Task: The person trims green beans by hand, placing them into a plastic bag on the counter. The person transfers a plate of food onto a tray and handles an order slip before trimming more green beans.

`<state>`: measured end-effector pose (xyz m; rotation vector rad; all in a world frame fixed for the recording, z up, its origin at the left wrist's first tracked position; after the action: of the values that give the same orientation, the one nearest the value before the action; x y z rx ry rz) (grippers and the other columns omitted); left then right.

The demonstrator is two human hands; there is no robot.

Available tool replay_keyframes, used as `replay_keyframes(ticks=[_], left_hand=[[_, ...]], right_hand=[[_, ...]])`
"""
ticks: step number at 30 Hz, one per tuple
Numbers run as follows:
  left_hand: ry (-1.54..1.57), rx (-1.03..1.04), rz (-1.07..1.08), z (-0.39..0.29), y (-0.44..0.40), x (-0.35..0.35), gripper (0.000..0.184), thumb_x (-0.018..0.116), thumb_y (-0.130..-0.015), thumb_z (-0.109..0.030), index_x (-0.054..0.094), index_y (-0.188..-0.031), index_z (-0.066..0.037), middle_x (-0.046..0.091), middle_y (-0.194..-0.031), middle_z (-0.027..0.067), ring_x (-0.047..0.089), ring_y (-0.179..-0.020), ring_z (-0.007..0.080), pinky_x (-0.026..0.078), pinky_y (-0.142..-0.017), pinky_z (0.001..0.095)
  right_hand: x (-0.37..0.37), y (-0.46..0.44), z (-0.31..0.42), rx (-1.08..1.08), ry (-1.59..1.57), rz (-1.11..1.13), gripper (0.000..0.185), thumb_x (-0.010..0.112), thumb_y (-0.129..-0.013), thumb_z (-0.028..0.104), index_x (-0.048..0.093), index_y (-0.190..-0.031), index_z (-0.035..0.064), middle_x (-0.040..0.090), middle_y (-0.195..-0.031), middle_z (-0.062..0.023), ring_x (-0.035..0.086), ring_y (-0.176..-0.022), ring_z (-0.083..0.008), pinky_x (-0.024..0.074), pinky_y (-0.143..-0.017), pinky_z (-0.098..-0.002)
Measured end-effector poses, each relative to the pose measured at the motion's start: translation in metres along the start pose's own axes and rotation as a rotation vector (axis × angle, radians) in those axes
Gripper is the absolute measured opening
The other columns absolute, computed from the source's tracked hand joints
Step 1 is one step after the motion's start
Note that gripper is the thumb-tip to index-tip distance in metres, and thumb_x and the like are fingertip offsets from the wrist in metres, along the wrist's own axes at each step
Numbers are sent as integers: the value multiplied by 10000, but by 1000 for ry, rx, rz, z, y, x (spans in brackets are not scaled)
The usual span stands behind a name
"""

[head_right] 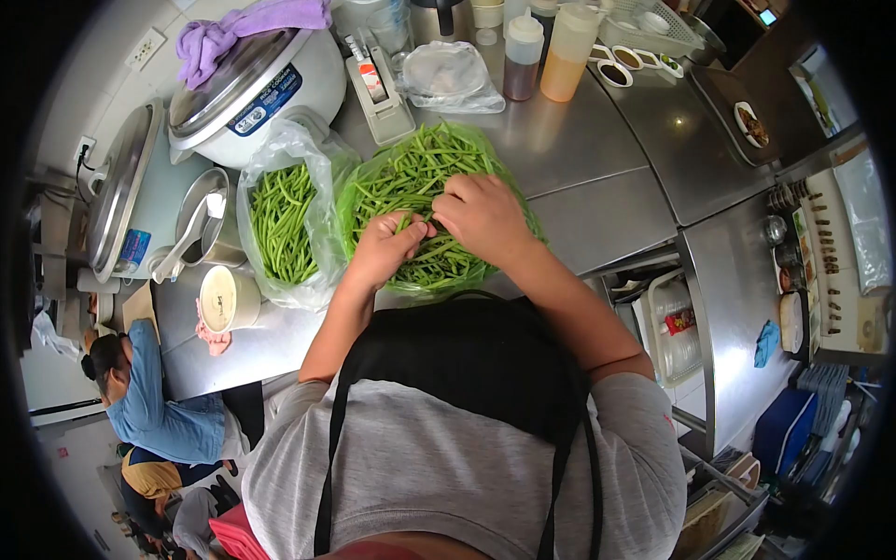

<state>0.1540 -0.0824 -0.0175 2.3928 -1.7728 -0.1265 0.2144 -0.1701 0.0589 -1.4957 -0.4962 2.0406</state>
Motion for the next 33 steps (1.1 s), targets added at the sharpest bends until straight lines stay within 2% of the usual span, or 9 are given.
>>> replay_keyframes(ticks=[3,7,10,14,20,23,26,29,33], left_hand=[[94,3,34,-3,0,2,116,504,-817,-111,561,-780,-17,443,-546,-39,377,-486,31,289,-448,177],[-51,59,12,-5,-3,2,116,500,-825,-132,543,-784,-32,475,-588,-22,385,-492,40,306,-450,181],[83,49,-71,-3,-5,-17,116,495,-829,-143,521,-793,-35,504,-622,4,405,-496,57,338,-454,191],[329,76,-200,-6,-3,-50,113,465,-850,-160,480,-812,-55,424,-572,-8,394,-472,74,331,-426,202],[482,125,-279,-8,2,-61,93,475,-844,-166,461,-823,-76,380,-567,-14,369,-449,83,304,-390,200],[483,128,-269,-7,3,-62,93,483,-838,-169,473,-827,-78,365,-563,-18,352,-444,80,287,-386,196],[527,118,-261,-8,2,-61,89,487,-836,-139,491,-873,-59,380,-562,-25,350,-433,67,285,-383,193],[570,108,-267,-12,-5,-53,158,485,-837,-131,506,-966,-42,386,-565,-31,341,-431,53,276,-381,186],[549,118,-254,-20,-21,-32,221,482,-841,-128,507,-1042,-42,421,-587,-38,336,-434,29,266,-382,168]], right_hand=[[7,3,-5,66,-155,-13,86,580,-671,80,514,-725,69,480,-704,-55,499,-649,-243,398,-564,-350],[4,2,-20,274,-401,-195,48,533,-707,72,500,-707,37,498,-687,-104,505,-620,-291,406,-535,-378],[11,-10,-35,313,-396,-42,83,524,-739,117,530,-753,35,534,-729,-126,526,-661,-302,421,-576,-383],[25,-18,-74,457,-65,111,142,514,-759,159,590,-834,64,566,-809,-116,545,-726,-293,435,-647,-354],[65,-35,-112,374,385,296,142,532,-742,171,607,-825,84,553,-855,-107,550,-729,-280,436,-666,-366],[74,-36,-112,440,312,457,155,519,-752,222,612,-824,121,568,-901,-87,533,-834,-268,423,-706,-375],[71,-38,-120,493,-105,312,174,515,-771,219,612,-827,86,595,-826,-52,553,-740,-182,424,-662,-301],[61,-36,-95,659,-826,316,212,501,-796,222,605,-835,42,588,-746,-8,502,-631,-83,394,-590,-224],[64,-27,-65,686,-996,522,215,485,-821,211,593,-833,25,552,-705,20,441,-615,-40,355,-567,-185]])
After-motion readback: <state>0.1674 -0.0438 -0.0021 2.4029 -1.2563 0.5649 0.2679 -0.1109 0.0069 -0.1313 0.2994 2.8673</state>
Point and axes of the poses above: each hand's wrist, its own y-axis away from the middle knuckle, its own x-axis out of the palm, z = x × y, the point moved 8 cm from there along -y, towards the middle knuckle
